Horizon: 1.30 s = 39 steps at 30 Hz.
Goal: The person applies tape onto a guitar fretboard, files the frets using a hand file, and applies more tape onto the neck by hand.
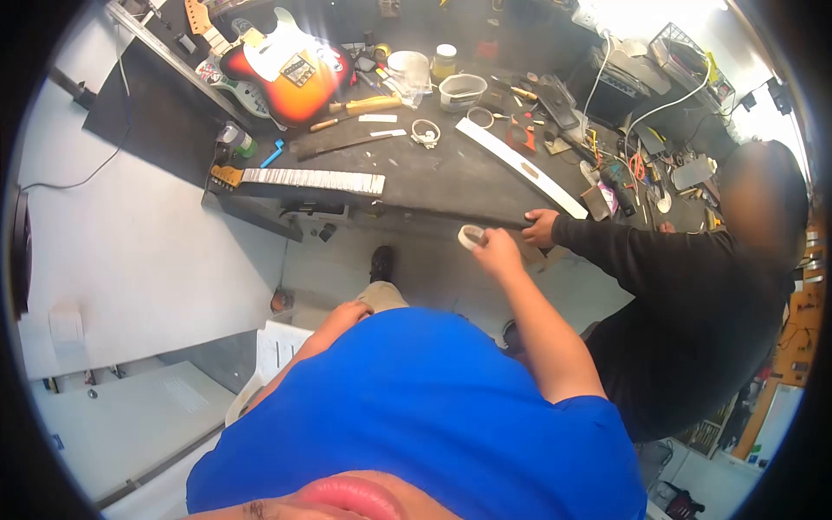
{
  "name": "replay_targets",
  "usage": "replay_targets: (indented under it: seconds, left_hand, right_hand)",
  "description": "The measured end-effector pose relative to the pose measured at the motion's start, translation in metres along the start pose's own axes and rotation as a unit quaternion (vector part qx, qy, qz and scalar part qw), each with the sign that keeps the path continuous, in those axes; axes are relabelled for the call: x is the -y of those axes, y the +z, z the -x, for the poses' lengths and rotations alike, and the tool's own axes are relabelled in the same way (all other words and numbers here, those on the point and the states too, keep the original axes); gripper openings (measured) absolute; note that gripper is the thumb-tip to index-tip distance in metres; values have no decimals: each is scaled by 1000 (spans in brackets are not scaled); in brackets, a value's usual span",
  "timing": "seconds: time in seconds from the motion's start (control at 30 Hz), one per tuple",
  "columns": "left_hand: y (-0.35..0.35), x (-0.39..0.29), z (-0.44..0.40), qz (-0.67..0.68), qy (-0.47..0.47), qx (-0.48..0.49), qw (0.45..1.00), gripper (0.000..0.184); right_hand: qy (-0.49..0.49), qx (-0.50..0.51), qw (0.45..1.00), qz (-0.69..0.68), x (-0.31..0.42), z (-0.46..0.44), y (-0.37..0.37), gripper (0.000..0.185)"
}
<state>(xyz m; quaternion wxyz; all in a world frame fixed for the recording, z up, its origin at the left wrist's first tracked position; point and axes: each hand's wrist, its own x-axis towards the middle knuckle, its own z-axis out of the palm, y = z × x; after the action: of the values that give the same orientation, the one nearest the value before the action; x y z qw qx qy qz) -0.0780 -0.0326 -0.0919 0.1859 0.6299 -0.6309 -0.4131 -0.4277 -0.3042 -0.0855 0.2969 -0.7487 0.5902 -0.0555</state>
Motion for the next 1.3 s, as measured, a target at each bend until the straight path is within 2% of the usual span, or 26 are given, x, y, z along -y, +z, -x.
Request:
replay_targets:
  seconds: [0.03,0.1,0.13,0.23,0.27,0.37,0.47,0.57,0.6,0.63,0.7,0.77,0.83,0.93,1.0,1.1,1.17,1.27,1.3]
  left_hand:
    - [-17,2,-9,-26,-10,3,1000,28]
    - [-60,12,-42,-78,-28,17,996,27]
    - [-81,26,-61,-72,-5,-17,997,25]
    - [-169,37,-121,-68,34,-74,994,22]
    - [-196,42,-140,-68,50,-94,992,20]
    - [-260,61,-201,-131,90,-74,985,20]
    - [-300,61,-261,-170,94,-4,981,24]
    - [-306,56,-318,-201,127,55,970,26]
    - [-304,51,-336,-199,131,76,968,27]
    - [-296,47,-351,-194,139,91,967,27]
    - [-275,34,-380,-183,158,116,963,26]
    - [-254,9,-393,-187,161,165,955,29]
    - [-234,-6,-398,-182,186,208,943,30]
    - [-216,-14,-408,-247,212,330,886,36]
    - [-222,-18,-411,-273,189,397,856,42]
    - [-251,-11,-412,-266,151,363,880,44]
    - [-267,8,-418,-274,109,263,918,37]
    - [-290,63,-421,-277,50,120,952,29]
    - [-297,81,-423,-277,42,77,957,26]
  right_hand:
    - [-5,-13,1000,0,-2,-20,3,21]
    - [-44,-106,993,-21,-7,-62,16,28]
    - [-58,-154,986,-29,-9,-75,21,33]
    - [4,-191,981,-13,19,-88,29,52]
    - [60,-136,989,-8,23,-90,33,63]
    - [118,-127,985,16,31,-76,50,61]
    - [161,-41,986,-2,37,-34,50,51]
    - [223,44,969,-93,38,40,53,45]
    - [289,41,948,-125,24,72,67,46]
    - [355,37,921,-158,13,107,84,47]
    - [541,-3,808,-232,27,169,96,55]
    - [536,-92,839,-13,-2,259,156,44]
    - [565,0,824,-36,18,314,166,45]
    - [613,25,767,-189,70,346,170,42]
    - [563,41,790,-240,88,349,182,39]
    - [553,57,797,-236,80,339,207,35]
    - [569,64,794,-206,60,324,223,34]
    - [546,61,820,-161,81,262,133,37]
    - [556,33,810,-182,66,253,123,36]
